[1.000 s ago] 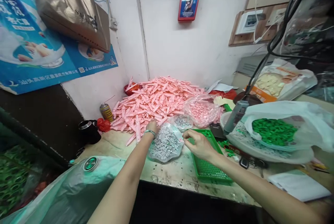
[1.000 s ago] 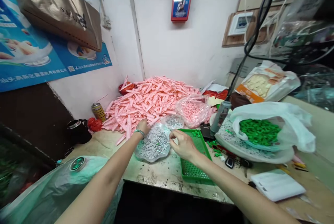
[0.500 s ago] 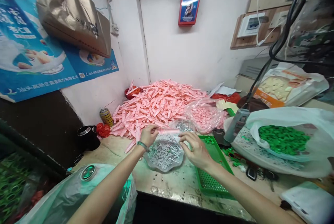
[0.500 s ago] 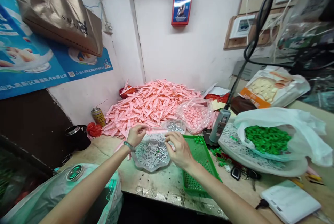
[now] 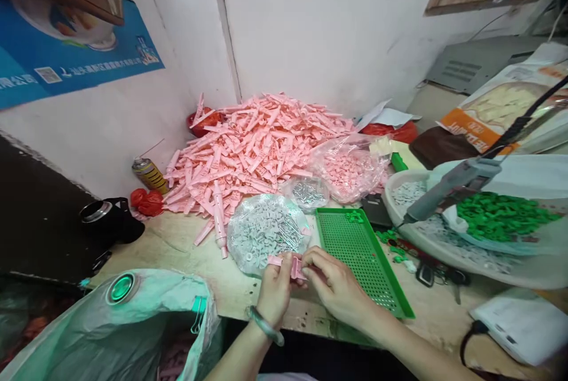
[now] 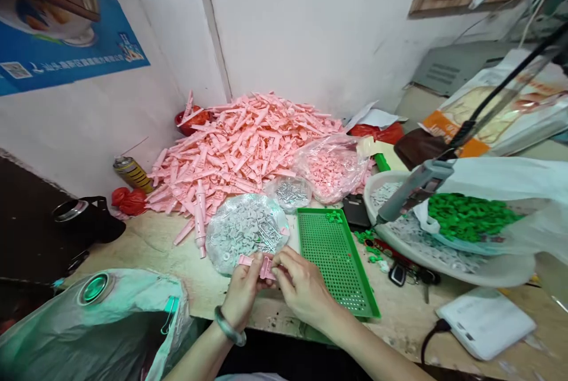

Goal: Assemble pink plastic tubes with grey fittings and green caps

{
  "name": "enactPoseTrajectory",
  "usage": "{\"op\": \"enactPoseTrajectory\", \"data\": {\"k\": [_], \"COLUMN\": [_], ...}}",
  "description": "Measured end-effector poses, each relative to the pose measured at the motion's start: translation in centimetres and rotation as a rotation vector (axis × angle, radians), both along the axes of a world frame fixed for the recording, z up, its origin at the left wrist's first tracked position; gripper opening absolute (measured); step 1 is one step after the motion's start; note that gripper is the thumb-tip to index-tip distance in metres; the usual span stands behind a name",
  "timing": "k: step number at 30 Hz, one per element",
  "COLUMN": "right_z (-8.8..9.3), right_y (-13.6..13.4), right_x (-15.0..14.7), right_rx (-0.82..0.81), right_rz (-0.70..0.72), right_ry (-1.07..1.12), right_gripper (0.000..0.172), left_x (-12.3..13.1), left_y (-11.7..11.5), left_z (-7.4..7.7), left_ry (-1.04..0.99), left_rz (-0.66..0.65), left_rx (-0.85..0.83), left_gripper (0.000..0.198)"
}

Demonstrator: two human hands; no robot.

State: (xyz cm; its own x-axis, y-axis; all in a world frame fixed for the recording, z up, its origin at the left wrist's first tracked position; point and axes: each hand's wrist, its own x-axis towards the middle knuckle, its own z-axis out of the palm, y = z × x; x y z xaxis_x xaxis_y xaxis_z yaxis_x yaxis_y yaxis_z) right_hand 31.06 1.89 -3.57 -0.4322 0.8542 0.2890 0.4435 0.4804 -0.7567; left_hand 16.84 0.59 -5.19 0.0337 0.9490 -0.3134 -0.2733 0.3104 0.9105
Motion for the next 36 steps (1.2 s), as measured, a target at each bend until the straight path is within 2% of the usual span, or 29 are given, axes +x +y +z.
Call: {"op": "enactPoseTrajectory", "data": {"k": [6,14,16,20,23,25,27,30,33,36], "right_z": [-0.7,-0.4,-0.4,-0.4,0.0,0.3,0.3,-0.6,-2.4,-3.8], "right_y": [1.0,2.1,2.2,1.9,1.7,2.2,3.6,7.1,10.4,11.7], "right_x": [-0.2,-0.2,-0.3,-1.0,-1.7,-2.0,-2.0,-2.2,-2.9,-3.8], "right_rx": [0.014,0.037,0.111,0.352,0.400,0.338,0.200,0.039,0.041,0.061], "right_rz": [-0.028,0.008,0.017,-0.048,-0.035,0.016,0.060,-0.043,-0.194,-0.203], "right_ry": [-0.086,-0.164,-0.210,-0.267,-0.235,-0.220,-0.216,-0.331,-0.486,-0.504], "right_gripper": [0.014,0.013,0.014,0.016,0.021,0.021,0.014,0.005,0.010,0.014], "left_x": [-0.1,-0.3,-0.3,-0.6,-1.0,-1.4,-1.7,-1.6,-1.1,-0.7], "left_y": [1.0,1.6,1.7,1.8,1.9,1.9,1.7,1.3,1.0,1.1], "left_z": [-0.3,-0.5,-0.5,0.0,0.6,0.7,0.4,0.0,0.0,0.1], "left_ry": [-0.049,-0.054,-0.004,0.243,0.341,0.253,0.075,-0.105,-0.183,-0.237], "left_rz": [-0.003,0.002,0.006,0.009,0.024,0.043,0.080,0.184,0.237,0.264], "left_rx": [-0.009,-0.036,-0.009,0.089,0.125,0.082,-0.033,-0.198,-0.270,-0.290], "left_gripper": [0.045,0.044,0.044,0.041,0.040,0.040,0.045,0.052,0.058,0.063]}}
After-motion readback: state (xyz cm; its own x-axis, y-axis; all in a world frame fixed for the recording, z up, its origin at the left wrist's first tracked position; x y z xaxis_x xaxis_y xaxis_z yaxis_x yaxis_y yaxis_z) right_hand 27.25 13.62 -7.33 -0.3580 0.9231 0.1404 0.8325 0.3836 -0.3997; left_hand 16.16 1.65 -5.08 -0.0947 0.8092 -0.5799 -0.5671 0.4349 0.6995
